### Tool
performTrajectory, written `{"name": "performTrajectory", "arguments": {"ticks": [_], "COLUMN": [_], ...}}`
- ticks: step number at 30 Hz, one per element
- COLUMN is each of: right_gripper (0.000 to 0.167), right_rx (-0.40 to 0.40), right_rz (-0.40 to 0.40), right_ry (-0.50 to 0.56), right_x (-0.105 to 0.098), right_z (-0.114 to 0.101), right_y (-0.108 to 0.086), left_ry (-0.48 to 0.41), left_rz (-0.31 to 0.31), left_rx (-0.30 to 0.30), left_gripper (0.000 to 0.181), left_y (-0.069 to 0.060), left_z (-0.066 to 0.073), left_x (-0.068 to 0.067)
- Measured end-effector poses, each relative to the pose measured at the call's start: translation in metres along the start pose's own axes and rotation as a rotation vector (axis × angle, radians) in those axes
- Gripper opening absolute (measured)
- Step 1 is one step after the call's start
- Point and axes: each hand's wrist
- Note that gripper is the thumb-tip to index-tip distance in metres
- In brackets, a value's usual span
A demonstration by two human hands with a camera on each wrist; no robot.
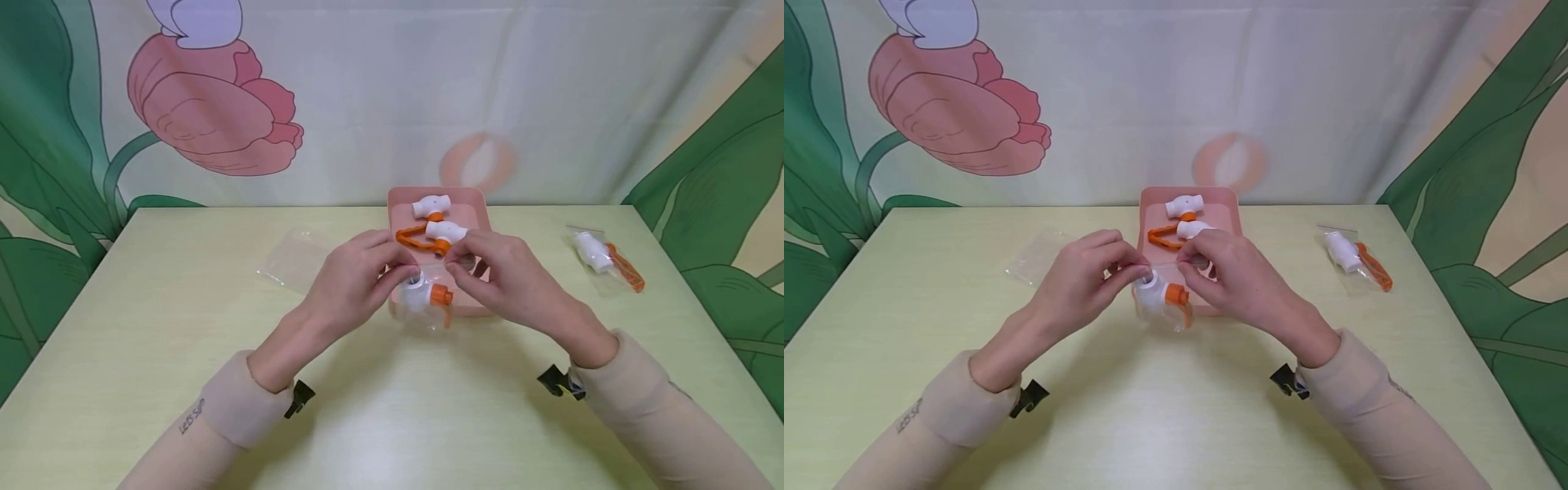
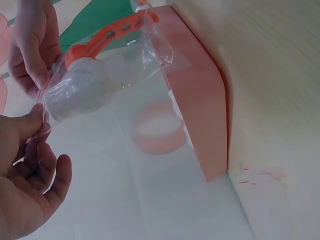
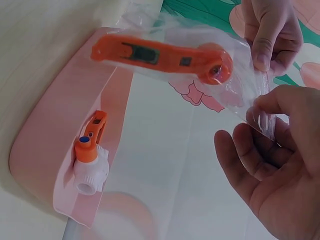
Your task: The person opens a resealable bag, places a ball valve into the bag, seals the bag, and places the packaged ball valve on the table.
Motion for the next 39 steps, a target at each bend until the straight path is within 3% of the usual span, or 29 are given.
{"name": "performTrajectory", "arguments": {"ticks": [7, 24, 33, 39], "right_gripper": [0.011, 0.012, 0.012, 0.012], "right_rx": [-0.024, 0.040, 0.068, 0.074], "right_rz": [0.028, 0.013, 0.050, 0.082], "right_ry": [-0.076, -0.056, -0.060, -0.036], "right_x": [-0.0030, -0.0072, -0.0098, -0.0089], "right_z": [-0.0009, -0.0043, 0.0010, 0.0047], "right_y": [-0.0014, -0.0022, -0.0044, -0.0041], "left_ry": [0.018, 0.047, 0.029, -0.007], "left_rz": [-0.002, -0.005, -0.002, -0.018], "left_rx": [-0.005, 0.006, 0.033, 0.008], "left_gripper": [0.012, 0.019, 0.023, 0.022], "left_y": [-0.0001, 0.0001, 0.0006, 0.0013], "left_z": [-0.0007, -0.0021, -0.0039, -0.0061], "left_x": [-0.0022, -0.0052, -0.0030, -0.0015]}}
Point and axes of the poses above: each hand's wrist, its own y-axis towards the middle knuckle, its own x-axis out of the palm, z = x × y, and after that the axes turned 7 degrees about x, right-handed
